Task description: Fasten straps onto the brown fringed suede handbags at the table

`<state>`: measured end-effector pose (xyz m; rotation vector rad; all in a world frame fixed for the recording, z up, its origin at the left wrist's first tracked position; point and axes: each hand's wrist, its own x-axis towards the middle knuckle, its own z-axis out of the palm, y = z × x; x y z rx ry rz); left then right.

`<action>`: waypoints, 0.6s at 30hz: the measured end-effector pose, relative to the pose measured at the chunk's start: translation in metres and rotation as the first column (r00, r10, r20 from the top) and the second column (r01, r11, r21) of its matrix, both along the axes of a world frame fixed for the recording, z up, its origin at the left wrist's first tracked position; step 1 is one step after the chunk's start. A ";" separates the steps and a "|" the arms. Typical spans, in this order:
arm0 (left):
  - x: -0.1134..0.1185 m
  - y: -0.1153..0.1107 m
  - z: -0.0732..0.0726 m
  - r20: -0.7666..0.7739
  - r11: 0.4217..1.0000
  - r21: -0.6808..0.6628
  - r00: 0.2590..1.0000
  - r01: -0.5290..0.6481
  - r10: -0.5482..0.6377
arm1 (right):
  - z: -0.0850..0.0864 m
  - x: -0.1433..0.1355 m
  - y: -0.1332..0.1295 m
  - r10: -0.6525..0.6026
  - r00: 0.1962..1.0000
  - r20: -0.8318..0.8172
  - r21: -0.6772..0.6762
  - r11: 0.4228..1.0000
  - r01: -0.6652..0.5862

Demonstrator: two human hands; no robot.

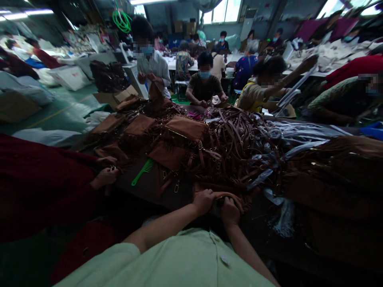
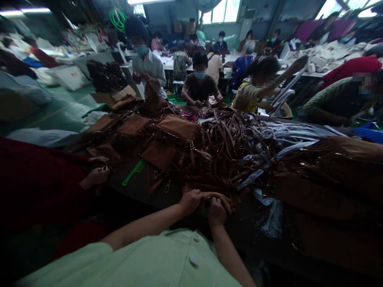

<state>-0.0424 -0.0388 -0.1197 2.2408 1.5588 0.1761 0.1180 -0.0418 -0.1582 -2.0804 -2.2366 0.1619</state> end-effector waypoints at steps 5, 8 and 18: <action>-0.009 -0.004 -0.013 -0.013 0.980 -0.122 0.988 -0.156 0.156 | -0.032 0.022 -0.026 0.401 0.884 -0.241 0.144 0.915 -0.376; -0.014 -0.005 -0.012 0.034 0.987 -0.110 0.992 -0.114 0.119 | -0.037 0.039 -0.033 0.557 0.801 -0.221 0.116 0.830 -0.546; -0.016 -0.008 -0.005 0.364 0.957 -0.280 0.914 -0.077 0.180 | 0.010 0.003 -0.013 0.348 0.937 0.035 0.114 0.930 -0.349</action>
